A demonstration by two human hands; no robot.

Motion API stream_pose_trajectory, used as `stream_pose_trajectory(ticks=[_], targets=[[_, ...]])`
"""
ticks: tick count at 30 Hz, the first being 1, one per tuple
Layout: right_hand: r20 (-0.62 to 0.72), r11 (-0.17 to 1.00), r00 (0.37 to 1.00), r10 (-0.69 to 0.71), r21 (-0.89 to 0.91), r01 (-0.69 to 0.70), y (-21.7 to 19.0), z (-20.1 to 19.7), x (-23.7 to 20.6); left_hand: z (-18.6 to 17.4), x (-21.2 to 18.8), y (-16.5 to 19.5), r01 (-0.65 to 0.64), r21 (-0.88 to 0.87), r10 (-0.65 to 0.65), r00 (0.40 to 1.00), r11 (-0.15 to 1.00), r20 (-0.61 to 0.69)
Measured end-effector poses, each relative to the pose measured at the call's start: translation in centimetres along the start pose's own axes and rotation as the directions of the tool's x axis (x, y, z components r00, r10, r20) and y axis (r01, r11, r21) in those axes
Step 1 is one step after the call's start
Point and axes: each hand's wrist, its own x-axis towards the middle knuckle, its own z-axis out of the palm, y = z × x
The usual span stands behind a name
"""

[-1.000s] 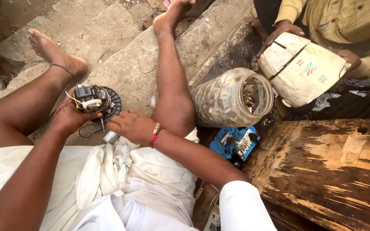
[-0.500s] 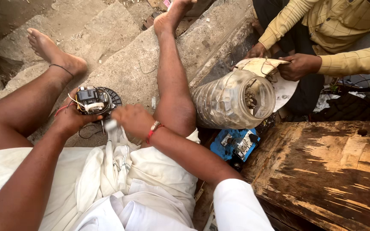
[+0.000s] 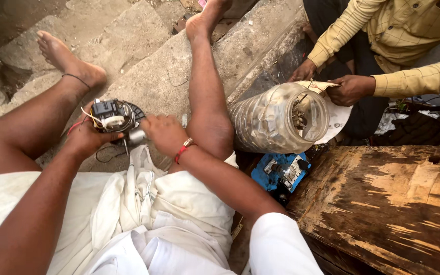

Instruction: The person sits on the ground repairing a small electric motor. They pick metal parts from a large jar, fit a metal bushing onto the motor, and use a screwdriver to work on the motor assembly, handling wires and components throughout.

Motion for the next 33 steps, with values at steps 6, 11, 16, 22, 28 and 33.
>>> stream_pose_trajectory(ticks=[6,11,16,22,28,33], targets=[[-0.095,0.995,0.991,-0.089,0.042,0.094,-0.1,-0.2,-0.5,0.3,0.2,-0.5,-0.090,-0.153,0.096,0.995,0.984,0.032],[-0.026,0.971,0.979,0.203,0.132,-0.198,1.4,-1.1,0.1,0.5,0.1,-0.6,-0.126,-0.112,0.123,0.992,0.986,-0.039],[-0.018,0.888,0.904,0.428,0.196,-0.416,2.2,-1.2,-0.5,0.7,-0.3,-0.2,-0.090,0.045,0.092,0.995,0.995,-0.043],[0.208,0.708,0.764,0.611,0.288,-0.644,3.4,-0.7,3.3,0.5,-0.9,-0.1,-0.089,0.223,0.114,0.988,0.971,-0.102],[0.350,0.703,0.699,0.623,0.141,-0.697,3.2,-0.6,5.3,0.3,-0.6,-1.5,-0.134,0.316,0.171,0.981,0.939,-0.093],[0.301,0.680,0.712,0.634,0.220,-0.699,3.3,-0.5,4.8,0.3,-0.2,-2.2,-0.161,0.367,0.224,0.965,0.916,-0.135]])
